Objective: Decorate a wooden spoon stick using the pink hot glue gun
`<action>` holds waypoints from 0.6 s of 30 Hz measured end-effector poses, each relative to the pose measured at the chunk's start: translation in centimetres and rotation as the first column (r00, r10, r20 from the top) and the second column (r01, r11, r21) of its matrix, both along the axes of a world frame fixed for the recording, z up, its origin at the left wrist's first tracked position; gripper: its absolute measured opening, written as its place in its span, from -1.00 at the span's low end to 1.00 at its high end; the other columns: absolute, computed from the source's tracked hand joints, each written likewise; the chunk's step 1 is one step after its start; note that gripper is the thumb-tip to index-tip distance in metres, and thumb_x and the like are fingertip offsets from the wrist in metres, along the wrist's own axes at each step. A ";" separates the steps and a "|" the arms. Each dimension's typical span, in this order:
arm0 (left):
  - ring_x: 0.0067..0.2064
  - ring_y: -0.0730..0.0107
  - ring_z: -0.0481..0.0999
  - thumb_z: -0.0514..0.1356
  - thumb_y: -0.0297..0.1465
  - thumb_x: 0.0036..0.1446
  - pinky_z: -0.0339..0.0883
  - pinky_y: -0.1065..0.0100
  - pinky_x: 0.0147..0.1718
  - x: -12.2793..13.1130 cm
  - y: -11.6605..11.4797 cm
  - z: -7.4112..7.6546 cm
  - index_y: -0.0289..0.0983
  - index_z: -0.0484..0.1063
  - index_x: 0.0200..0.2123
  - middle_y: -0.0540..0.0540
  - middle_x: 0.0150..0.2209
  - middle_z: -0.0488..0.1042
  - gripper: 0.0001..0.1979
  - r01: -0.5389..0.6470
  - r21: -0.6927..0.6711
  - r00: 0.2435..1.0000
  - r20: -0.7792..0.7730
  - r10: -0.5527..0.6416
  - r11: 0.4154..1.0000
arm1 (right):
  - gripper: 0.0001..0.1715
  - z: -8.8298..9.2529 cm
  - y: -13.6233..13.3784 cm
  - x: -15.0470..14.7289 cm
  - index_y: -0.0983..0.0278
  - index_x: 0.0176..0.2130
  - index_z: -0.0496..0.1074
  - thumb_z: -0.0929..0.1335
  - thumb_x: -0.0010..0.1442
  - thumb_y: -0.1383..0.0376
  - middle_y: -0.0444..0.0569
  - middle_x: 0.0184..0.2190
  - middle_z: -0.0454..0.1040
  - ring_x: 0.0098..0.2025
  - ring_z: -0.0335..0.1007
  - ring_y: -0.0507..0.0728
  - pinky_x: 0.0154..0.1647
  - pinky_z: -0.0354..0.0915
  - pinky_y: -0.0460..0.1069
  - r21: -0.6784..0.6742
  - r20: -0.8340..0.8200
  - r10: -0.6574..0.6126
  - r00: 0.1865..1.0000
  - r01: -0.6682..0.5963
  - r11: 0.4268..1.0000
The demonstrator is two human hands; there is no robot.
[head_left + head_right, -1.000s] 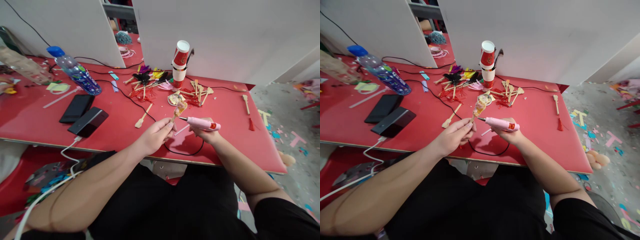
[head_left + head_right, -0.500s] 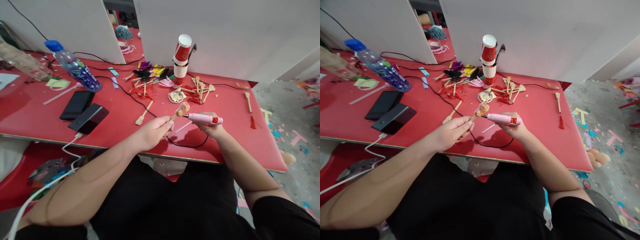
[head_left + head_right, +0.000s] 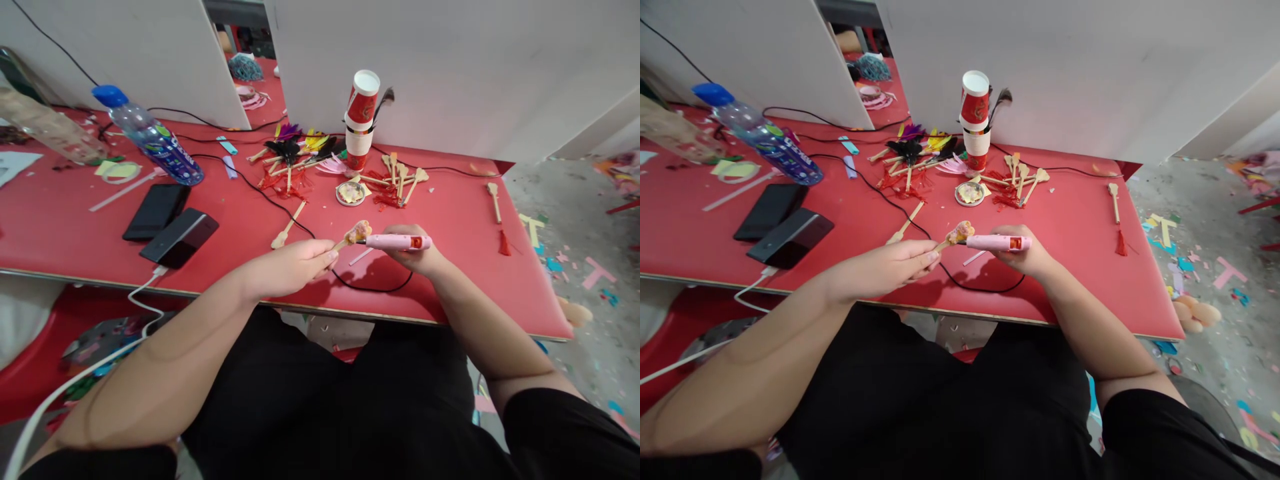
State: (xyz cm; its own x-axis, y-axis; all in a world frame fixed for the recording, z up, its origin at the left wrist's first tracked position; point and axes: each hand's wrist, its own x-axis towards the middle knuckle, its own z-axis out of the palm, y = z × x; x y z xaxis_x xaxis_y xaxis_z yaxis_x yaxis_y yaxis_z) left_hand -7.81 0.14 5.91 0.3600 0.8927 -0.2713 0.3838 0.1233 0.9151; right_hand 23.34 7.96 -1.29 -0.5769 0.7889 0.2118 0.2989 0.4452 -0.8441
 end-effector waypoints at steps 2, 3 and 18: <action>-0.43 0.35 0.33 0.40 -0.09 0.30 0.22 0.35 -0.40 -0.1 0.0 -0.2 -0.15 0.47 -0.31 0.03 -0.48 0.39 -0.70 -0.002 0.008 1.000 0.007 0.002 1.000 | -0.68 -0.1 0.1 -0.1 0.22 -0.26 0.63 0.49 0.40 0.03 -0.10 -0.45 0.57 -0.45 0.42 0.08 -0.41 0.22 0.00 0.017 0.011 -0.018 1.000 0.018 1.000; -0.43 0.35 0.34 0.40 -0.09 0.30 0.23 0.36 -0.39 -0.2 0.0 -0.2 -0.14 0.47 -0.30 0.04 -0.48 0.39 -0.70 -0.003 0.009 1.000 0.007 0.003 1.000 | -0.68 -0.2 0.1 -0.1 0.22 -0.27 0.62 0.50 0.38 0.04 -0.09 -0.45 0.59 -0.45 0.44 0.08 -0.41 0.22 0.00 0.028 0.023 -0.031 0.999 0.030 0.999; -0.45 0.41 0.18 0.18 0.01 0.45 0.06 0.34 -0.49 0.4 0.3 0.1 -0.14 0.38 -0.18 0.03 -0.44 0.22 -0.66 0.054 -0.260 0.995 -0.067 -0.074 0.964 | -0.86 -0.6 -0.1 -0.7 0.16 -0.23 0.67 0.49 0.15 0.29 -0.08 -0.35 0.73 -0.38 0.60 0.15 -0.38 0.27 -0.03 0.180 0.260 -0.298 0.919 0.256 0.950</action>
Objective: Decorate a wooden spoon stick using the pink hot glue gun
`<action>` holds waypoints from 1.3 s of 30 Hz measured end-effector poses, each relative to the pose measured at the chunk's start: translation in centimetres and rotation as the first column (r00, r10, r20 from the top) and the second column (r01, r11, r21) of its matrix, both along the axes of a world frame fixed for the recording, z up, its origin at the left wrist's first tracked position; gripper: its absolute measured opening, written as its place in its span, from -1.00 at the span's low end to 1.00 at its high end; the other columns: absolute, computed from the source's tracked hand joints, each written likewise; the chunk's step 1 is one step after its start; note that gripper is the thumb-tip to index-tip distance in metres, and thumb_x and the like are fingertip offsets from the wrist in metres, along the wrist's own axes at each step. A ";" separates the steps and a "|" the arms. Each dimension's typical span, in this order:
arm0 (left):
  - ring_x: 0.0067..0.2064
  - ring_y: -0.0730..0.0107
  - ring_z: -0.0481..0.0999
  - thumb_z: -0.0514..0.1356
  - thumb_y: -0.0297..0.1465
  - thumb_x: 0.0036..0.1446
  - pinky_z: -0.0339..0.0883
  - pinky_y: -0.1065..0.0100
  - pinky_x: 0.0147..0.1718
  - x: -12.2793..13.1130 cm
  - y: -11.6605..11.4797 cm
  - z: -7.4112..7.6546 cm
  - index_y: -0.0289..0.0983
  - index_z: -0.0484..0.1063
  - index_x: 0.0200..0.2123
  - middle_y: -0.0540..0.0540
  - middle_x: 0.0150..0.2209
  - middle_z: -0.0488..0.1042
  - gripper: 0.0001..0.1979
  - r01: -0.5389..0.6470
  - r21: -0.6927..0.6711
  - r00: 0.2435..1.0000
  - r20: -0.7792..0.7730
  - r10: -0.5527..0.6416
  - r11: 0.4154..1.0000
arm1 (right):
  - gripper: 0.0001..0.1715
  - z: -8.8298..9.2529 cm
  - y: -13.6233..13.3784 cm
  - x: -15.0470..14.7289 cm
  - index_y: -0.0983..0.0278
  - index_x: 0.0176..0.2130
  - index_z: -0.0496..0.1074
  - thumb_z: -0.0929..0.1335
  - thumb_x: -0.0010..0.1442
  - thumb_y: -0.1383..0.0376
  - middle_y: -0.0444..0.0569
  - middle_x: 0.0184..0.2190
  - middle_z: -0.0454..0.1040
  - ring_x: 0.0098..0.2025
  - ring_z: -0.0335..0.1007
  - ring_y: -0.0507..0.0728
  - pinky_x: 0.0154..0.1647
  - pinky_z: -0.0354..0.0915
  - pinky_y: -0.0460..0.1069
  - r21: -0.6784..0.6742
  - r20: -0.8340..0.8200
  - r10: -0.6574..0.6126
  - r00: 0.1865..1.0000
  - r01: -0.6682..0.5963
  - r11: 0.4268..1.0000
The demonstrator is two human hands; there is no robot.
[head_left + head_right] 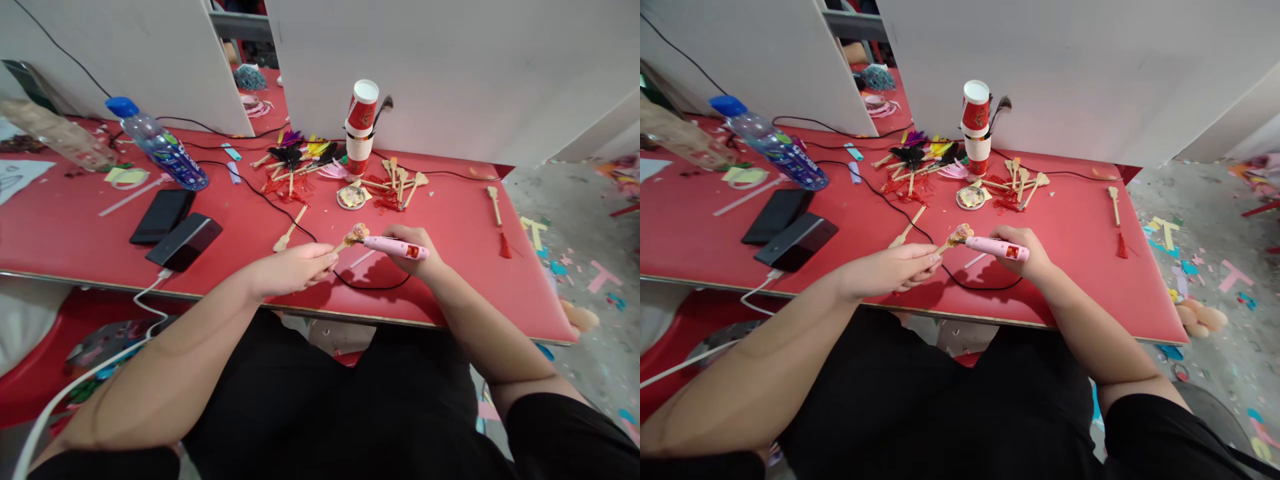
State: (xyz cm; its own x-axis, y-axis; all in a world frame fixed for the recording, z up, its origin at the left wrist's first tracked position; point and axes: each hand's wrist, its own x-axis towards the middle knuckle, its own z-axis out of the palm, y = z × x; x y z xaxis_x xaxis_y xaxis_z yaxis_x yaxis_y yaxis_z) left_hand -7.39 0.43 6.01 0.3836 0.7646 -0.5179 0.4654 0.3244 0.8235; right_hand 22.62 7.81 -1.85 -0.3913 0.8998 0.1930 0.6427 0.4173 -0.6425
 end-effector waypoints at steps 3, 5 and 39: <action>-0.43 0.37 0.27 0.16 0.01 0.46 0.16 0.34 -0.47 -0.2 0.1 -0.3 -0.14 0.45 -0.15 -0.01 -0.43 0.30 -0.65 -0.004 0.043 1.000 -0.027 0.006 0.999 | -0.89 0.1 -0.3 -0.1 0.16 -0.25 0.65 0.49 0.15 0.27 -0.07 -0.37 0.72 -0.40 0.58 0.14 -0.38 0.27 -0.03 0.015 -0.025 -0.018 1.000 0.019 1.000; -0.34 0.30 0.45 0.15 0.03 0.46 0.33 0.33 -0.38 -0.3 0.2 -0.5 -0.14 0.53 -0.09 -0.07 -0.38 0.46 -0.62 -0.003 0.116 0.998 -0.069 0.011 0.993 | -0.90 0.3 -0.5 -0.1 0.17 -0.27 0.64 0.49 0.20 0.21 -0.07 -0.39 0.71 -0.41 0.57 0.14 -0.38 0.28 -0.03 0.015 -0.065 -0.040 0.997 0.041 0.999; -0.07 0.02 0.62 -0.03 -0.15 0.58 0.35 0.12 -0.10 1.3 -0.4 0.6 -0.15 0.48 -0.15 -0.15 -0.24 0.63 -0.64 0.154 0.467 0.874 -0.475 0.099 0.871 | -0.75 -0.3 -1.0 -1.1 0.16 -0.32 0.54 0.44 0.33 0.08 -0.05 -0.43 0.66 -0.41 0.58 0.15 -0.38 0.28 -0.01 0.016 -0.070 -0.067 0.995 0.068 0.998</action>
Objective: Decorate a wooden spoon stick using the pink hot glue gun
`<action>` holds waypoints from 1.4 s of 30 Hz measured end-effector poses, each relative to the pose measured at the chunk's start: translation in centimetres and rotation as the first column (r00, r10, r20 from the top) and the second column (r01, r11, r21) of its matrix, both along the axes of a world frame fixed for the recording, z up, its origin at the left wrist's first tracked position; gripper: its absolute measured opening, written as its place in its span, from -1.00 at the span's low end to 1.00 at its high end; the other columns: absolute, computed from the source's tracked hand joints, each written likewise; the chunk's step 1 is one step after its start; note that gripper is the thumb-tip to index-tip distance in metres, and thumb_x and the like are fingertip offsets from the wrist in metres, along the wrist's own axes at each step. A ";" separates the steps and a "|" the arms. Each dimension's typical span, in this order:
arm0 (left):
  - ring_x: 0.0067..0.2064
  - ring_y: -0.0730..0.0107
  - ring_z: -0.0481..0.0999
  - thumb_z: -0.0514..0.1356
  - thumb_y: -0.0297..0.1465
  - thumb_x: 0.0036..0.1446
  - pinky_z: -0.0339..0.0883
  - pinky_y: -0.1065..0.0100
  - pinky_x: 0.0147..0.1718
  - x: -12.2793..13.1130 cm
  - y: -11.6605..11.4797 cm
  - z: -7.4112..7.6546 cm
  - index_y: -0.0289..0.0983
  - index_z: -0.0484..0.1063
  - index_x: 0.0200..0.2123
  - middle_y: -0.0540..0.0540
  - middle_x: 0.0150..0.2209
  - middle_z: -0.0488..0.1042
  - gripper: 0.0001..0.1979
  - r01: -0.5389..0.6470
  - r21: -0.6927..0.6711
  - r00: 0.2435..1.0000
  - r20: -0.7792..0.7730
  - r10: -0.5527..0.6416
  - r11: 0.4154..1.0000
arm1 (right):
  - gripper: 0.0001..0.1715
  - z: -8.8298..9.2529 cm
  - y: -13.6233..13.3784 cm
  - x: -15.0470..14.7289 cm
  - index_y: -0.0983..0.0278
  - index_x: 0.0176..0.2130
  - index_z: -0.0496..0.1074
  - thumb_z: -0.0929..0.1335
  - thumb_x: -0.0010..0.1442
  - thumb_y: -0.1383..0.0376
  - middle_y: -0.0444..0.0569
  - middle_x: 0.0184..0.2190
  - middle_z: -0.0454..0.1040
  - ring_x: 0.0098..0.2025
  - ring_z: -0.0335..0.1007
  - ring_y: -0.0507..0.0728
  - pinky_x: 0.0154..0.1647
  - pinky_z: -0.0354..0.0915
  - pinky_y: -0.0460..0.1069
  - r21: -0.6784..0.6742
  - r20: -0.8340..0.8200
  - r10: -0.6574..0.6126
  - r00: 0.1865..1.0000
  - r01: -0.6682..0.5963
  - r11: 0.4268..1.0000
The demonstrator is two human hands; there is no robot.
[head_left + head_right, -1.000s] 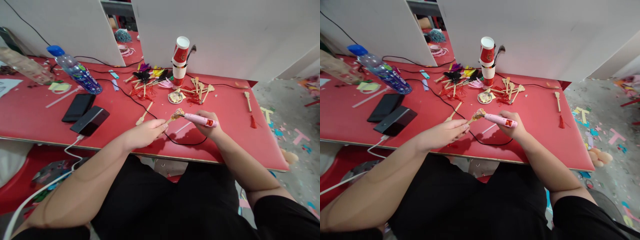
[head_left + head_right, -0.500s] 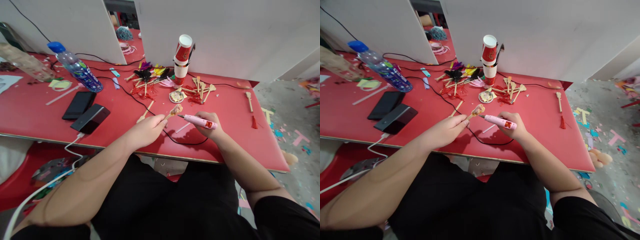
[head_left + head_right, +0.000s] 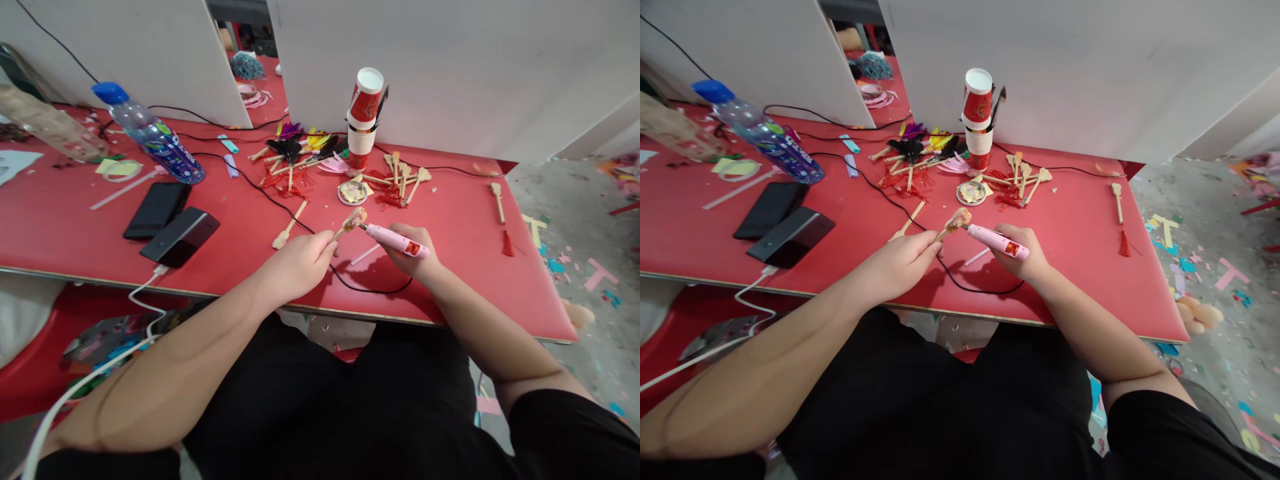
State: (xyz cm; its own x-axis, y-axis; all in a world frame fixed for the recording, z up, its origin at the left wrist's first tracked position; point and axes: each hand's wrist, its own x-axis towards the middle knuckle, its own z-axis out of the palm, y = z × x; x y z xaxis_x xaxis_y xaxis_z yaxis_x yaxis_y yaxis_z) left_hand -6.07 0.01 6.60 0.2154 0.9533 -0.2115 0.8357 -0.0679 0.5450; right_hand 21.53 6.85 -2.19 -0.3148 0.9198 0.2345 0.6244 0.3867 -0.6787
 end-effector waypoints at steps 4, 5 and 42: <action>-0.10 0.01 0.64 -0.02 -0.16 0.59 0.34 0.12 -0.11 0.1 0.1 -0.3 -0.16 0.50 -0.14 -0.16 -0.25 0.65 -0.63 0.016 0.018 1.000 -0.007 -0.016 1.000 | -0.65 0.0 0.0 -0.1 0.15 -0.34 0.49 0.44 0.38 0.01 -0.05 -0.45 0.63 -0.42 0.56 0.14 -0.38 0.28 -0.01 -0.008 -0.014 0.024 1.000 -0.024 1.000; -0.10 0.02 0.65 -0.02 -0.17 0.60 0.34 0.12 -0.11 0.1 0.1 -0.4 -0.16 0.51 -0.13 -0.17 -0.24 0.67 -0.63 0.023 0.025 1.000 -0.009 -0.022 0.999 | -0.64 0.0 0.0 -0.1 0.15 -0.35 0.49 0.45 0.38 0.00 -0.06 -0.45 0.63 -0.43 0.55 0.14 -0.38 0.27 -0.01 -0.013 -0.012 0.024 1.000 -0.024 1.000; -0.21 0.26 0.62 0.03 -0.10 0.60 0.38 0.26 -0.16 -0.6 0.9 -0.7 -0.19 0.65 -0.01 -0.07 -0.25 0.71 -0.56 -0.076 0.151 0.968 0.249 0.037 0.986 | -0.51 1.3 -0.5 -0.3 0.17 -0.41 0.45 0.50 0.30 -0.12 -0.10 -0.51 0.47 -0.47 0.41 0.12 -0.43 0.24 0.05 -0.089 -0.208 0.035 0.977 -0.054 0.995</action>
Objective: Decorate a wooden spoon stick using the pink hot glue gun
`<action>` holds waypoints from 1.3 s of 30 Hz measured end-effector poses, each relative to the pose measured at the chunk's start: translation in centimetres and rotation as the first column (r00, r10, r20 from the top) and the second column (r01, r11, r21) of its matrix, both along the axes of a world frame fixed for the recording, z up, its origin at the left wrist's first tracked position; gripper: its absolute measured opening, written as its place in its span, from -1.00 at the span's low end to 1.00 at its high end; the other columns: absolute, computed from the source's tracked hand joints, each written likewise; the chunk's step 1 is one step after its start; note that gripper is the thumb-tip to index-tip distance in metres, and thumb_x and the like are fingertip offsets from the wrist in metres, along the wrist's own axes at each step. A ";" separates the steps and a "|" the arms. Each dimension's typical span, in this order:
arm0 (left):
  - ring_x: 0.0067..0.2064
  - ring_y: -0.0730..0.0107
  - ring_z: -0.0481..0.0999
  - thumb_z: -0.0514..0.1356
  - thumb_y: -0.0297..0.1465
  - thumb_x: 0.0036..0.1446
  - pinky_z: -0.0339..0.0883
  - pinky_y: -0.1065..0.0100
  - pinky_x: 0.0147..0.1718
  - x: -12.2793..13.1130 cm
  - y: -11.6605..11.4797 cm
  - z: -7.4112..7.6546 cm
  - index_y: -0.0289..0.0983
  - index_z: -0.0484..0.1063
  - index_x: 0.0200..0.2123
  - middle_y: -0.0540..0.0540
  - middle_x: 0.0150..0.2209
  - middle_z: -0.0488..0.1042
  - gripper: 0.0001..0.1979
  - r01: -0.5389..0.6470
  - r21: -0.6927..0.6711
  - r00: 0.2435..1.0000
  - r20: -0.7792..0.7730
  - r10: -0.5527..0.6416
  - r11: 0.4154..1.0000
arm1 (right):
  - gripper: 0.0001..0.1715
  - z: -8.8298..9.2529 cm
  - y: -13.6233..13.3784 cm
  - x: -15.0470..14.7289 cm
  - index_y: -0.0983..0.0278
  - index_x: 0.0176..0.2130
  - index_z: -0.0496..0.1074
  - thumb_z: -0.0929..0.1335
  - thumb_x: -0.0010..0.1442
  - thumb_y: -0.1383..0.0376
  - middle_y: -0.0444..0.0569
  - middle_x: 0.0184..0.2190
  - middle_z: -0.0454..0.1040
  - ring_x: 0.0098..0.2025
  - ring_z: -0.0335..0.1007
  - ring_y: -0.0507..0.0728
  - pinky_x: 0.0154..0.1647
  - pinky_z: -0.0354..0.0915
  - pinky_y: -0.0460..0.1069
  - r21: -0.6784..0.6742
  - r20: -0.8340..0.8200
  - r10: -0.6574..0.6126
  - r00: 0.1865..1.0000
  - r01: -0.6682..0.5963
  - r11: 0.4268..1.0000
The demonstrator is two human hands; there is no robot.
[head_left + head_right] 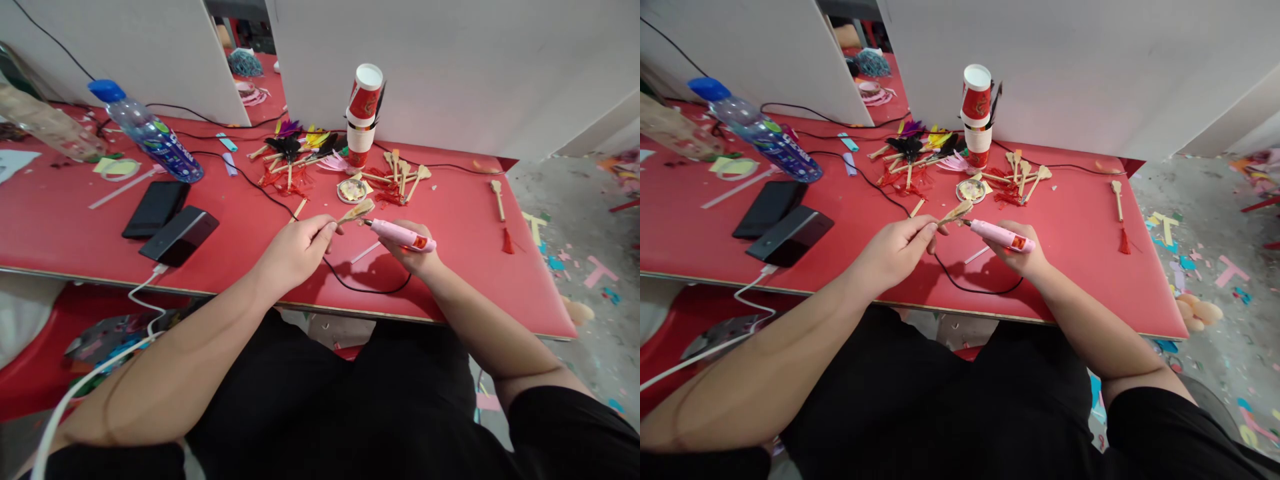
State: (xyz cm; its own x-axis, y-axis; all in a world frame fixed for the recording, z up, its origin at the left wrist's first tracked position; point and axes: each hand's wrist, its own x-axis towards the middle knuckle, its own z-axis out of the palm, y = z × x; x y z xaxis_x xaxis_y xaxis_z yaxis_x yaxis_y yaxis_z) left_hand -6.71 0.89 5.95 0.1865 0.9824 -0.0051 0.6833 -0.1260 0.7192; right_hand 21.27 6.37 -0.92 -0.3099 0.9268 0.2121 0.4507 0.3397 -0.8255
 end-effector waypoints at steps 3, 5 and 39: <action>-0.23 0.28 0.61 0.03 -0.12 0.60 0.39 0.27 -0.16 -0.1 0.0 0.1 -0.19 0.66 -0.01 -0.07 -0.26 0.70 -0.56 0.004 0.015 1.000 -0.004 -0.004 1.000 | -0.55 -0.1 0.0 0.0 0.18 -0.36 0.53 0.52 0.28 -0.10 -0.07 -0.48 0.52 -0.45 0.44 0.15 -0.41 0.31 0.06 -0.013 -0.038 0.000 0.999 -0.001 1.000; -0.25 0.29 0.59 0.05 -0.13 0.59 0.38 0.27 -0.17 -0.1 0.0 0.2 -0.19 0.66 -0.02 -0.06 -0.27 0.69 -0.58 -0.002 0.017 1.000 -0.018 0.002 1.000 | -0.56 -0.2 -0.1 -0.1 0.18 -0.35 0.56 0.54 0.24 -0.10 -0.06 -0.48 0.53 -0.45 0.45 0.15 -0.41 0.33 0.07 -0.027 -0.062 -0.008 0.998 0.006 1.000; -0.26 0.27 0.63 0.13 -0.19 0.58 0.38 0.25 -0.22 -0.4 0.2 -0.1 -0.15 0.71 -0.01 -0.09 -0.23 0.75 -0.66 -0.009 0.210 0.990 -0.136 0.038 0.978 | -0.54 -1.1 0.3 0.0 0.15 -0.32 0.64 0.55 0.26 -0.17 -0.05 -0.46 0.57 -0.42 0.46 0.18 -0.44 0.36 0.09 -0.055 -0.130 -0.023 0.991 0.016 0.998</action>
